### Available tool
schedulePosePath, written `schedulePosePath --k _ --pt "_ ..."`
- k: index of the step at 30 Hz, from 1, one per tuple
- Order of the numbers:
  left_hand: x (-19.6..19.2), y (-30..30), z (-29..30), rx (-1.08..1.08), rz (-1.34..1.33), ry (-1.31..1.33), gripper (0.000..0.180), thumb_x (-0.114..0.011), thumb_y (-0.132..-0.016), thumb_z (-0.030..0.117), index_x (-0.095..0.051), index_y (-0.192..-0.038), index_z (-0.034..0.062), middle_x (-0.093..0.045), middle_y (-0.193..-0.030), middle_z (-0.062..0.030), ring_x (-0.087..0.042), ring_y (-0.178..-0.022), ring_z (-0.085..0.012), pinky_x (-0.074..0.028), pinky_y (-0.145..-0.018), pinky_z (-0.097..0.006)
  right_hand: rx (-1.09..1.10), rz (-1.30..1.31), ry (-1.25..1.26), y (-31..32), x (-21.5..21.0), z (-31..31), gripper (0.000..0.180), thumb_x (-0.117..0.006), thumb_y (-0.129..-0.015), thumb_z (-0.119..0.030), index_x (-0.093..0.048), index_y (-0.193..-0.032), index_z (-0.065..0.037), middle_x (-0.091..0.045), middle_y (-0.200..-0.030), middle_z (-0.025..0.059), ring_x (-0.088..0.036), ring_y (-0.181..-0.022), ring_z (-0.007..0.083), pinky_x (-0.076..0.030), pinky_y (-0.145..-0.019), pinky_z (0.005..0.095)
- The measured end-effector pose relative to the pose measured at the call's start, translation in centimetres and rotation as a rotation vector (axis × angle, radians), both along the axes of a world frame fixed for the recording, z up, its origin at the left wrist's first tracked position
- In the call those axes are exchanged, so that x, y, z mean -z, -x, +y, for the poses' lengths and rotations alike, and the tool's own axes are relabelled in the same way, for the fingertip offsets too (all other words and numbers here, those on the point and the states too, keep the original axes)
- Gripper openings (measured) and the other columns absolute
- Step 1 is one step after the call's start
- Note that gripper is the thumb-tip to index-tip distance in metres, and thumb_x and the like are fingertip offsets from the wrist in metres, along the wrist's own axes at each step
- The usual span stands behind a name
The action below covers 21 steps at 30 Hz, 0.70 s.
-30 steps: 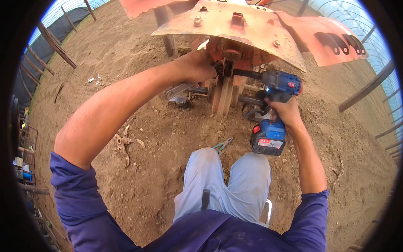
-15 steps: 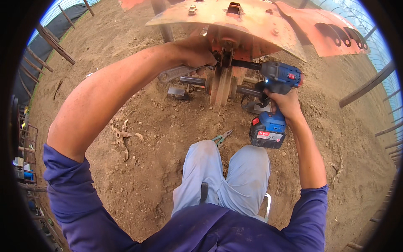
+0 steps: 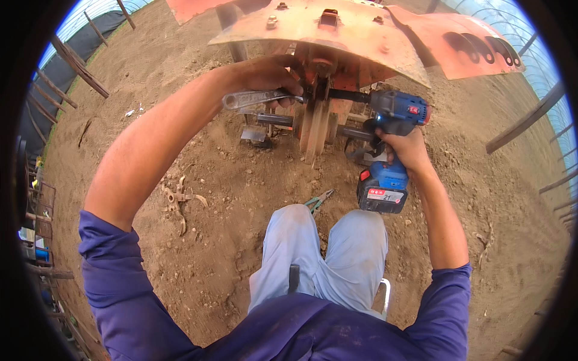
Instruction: The person uses a cordless impact wrench and a wrench to remove and reinstall bolts on a large orange metal plate attached to a machine. They repeatedly loosen and tighten fasteners while seated on the ground.
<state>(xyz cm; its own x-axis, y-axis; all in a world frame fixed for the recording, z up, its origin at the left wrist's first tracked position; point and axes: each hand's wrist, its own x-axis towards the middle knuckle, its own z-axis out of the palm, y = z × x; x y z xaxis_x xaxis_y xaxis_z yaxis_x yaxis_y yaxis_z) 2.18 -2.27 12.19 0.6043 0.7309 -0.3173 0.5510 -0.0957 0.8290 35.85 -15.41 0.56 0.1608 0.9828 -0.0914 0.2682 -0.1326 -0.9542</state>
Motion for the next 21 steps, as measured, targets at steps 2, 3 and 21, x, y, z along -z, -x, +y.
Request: schedulePosePath --k 2,3,21 --pt "0.0 1.5 -0.3 0.024 -0.105 0.054 0.030 -0.055 -0.107 0.007 -0.058 -0.132 -0.0092 -0.070 -0.110 -0.0206 -0.071 -0.081 -0.0175 -0.060 -0.056 -0.029 -0.012 0.002 -0.023 0.1 -0.1 0.0 0.017 -0.083 -0.093 -0.011 -0.067 -0.096 -0.005 -0.060 -0.064 -0.0006 -0.054 -0.046 0.0103 -0.043 -0.041 0.0272" --pt "0.3 2.1 -0.6 -0.021 -0.237 0.158 0.030 -0.052 -0.107 0.006 -0.058 -0.132 -0.0090 -0.070 -0.111 -0.0206 -0.071 -0.081 -0.0186 -0.061 -0.058 -0.029 -0.012 -0.003 -0.018 0.1 -0.2 0.0 0.017 -0.083 -0.093 -0.010 -0.067 -0.096 -0.005 -0.060 -0.064 -0.0005 -0.054 -0.046 0.0104 -0.043 -0.041 0.0273" --pt "6.9 0.0 -6.6 0.043 -0.360 -0.546 0.051 -0.093 -0.074 0.012 -0.073 -0.120 0.0079 -0.062 -0.107 -0.0059 -0.066 -0.094 -0.0193 -0.057 -0.085 -0.034 0.000 0.047 -0.006 0.7 -1.3 -0.6 0.013 -0.081 -0.092 -0.004 -0.068 -0.093 -0.003 -0.060 -0.062 0.0008 -0.054 -0.044 0.0114 -0.041 -0.041 0.0277"
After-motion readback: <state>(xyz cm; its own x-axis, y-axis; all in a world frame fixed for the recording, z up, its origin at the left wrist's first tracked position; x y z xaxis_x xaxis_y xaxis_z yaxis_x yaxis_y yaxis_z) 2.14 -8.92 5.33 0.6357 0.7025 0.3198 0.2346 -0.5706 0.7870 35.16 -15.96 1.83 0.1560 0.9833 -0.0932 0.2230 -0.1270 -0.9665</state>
